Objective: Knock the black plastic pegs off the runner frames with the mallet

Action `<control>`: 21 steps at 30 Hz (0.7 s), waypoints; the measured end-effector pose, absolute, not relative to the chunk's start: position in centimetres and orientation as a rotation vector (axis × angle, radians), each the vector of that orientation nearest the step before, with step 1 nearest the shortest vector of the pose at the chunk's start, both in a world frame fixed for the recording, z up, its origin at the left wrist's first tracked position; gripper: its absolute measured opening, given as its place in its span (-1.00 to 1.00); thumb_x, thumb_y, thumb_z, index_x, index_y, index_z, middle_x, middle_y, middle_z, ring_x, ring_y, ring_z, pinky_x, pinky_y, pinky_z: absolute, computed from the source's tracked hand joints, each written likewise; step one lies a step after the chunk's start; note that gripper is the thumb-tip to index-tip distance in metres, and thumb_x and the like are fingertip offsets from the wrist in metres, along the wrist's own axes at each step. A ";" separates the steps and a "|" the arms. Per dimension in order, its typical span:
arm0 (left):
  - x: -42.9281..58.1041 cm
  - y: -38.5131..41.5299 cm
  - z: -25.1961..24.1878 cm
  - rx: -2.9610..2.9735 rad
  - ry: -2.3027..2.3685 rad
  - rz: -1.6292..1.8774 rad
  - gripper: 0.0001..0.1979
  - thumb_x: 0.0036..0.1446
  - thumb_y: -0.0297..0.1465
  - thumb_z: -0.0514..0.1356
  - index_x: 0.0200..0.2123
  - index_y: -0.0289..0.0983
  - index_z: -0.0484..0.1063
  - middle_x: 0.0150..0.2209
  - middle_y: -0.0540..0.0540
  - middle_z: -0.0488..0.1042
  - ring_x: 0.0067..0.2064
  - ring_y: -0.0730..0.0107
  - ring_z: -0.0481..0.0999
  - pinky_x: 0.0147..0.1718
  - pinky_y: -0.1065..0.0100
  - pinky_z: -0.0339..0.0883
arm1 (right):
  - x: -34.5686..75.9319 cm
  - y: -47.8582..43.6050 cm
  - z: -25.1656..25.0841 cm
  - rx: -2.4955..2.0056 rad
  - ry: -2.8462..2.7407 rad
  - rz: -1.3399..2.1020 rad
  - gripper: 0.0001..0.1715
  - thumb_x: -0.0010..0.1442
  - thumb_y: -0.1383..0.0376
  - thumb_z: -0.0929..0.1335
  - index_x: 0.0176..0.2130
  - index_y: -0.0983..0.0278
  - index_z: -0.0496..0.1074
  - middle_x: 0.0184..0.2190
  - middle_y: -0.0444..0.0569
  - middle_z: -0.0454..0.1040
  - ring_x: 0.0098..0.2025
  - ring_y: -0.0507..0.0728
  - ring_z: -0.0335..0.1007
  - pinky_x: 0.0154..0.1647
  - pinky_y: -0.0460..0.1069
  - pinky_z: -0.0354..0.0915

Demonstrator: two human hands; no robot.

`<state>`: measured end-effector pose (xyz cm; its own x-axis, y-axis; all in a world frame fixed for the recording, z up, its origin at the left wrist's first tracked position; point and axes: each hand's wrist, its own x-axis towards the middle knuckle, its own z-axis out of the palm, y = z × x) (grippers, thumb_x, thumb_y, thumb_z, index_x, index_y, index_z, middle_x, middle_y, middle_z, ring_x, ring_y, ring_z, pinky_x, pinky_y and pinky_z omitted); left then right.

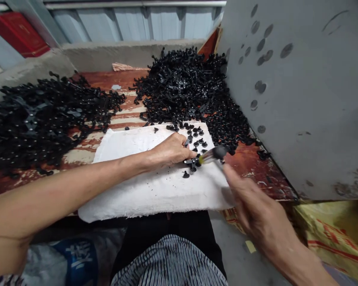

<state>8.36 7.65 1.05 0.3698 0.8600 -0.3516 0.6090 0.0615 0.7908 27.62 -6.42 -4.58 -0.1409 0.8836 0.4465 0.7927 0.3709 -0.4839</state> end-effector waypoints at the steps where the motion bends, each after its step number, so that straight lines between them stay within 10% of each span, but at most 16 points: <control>1: 8.3 7.7 1.1 1.653 1.339 0.310 -0.73 -0.03 -0.48 0.29 -0.63 -0.26 0.24 -0.71 0.11 0.19 -0.70 0.62 0.11 -0.71 0.46 -0.10 | 27.6 -6.4 -4.5 -1.442 -1.951 0.175 -0.32 0.27 0.44 0.22 0.33 0.10 0.24 -0.19 0.05 0.57 -0.31 0.13 0.56 -0.38 -0.02 0.52; 5: 7.8 8.7 1.4 1.613 1.305 0.287 -0.70 0.00 -0.47 0.29 -0.63 -0.26 0.22 -0.73 0.12 0.15 -0.71 0.62 0.09 -0.71 0.47 -0.13 | 27.8 -6.5 -4.1 -1.454 -1.721 0.291 -0.44 0.31 0.35 0.27 0.26 0.07 0.33 0.07 0.01 0.52 0.01 0.17 0.51 0.01 0.08 0.47; 12: 8.9 10.1 1.7 1.235 1.168 0.435 -0.67 0.05 -0.65 0.23 -0.55 -0.24 0.14 -0.68 0.16 0.09 -0.69 0.69 0.06 -0.70 0.51 -0.16 | 27.9 -6.4 -5.6 -1.449 -1.212 0.635 -0.51 0.30 0.22 0.33 0.21 0.03 0.38 -0.46 -0.14 0.49 -0.53 0.00 0.35 -0.56 -0.13 0.36; 21: 9.2 9.8 0.1 1.144 1.200 0.498 -0.68 0.15 -0.64 0.16 -0.54 -0.25 0.15 -0.64 0.11 0.16 -0.68 0.69 0.11 -0.72 0.52 -0.09 | 27.8 -6.6 -6.3 -1.487 -1.256 0.617 -0.47 0.30 0.23 0.33 0.24 0.01 0.34 -0.11 -0.02 0.56 -0.37 0.02 0.46 -0.36 -0.07 0.46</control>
<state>9.22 9.79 0.08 0.3470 0.8150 -0.4641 0.2473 0.3978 0.8835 27.83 -6.63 -6.29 0.3170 0.9205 0.2284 0.3823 0.0964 -0.9190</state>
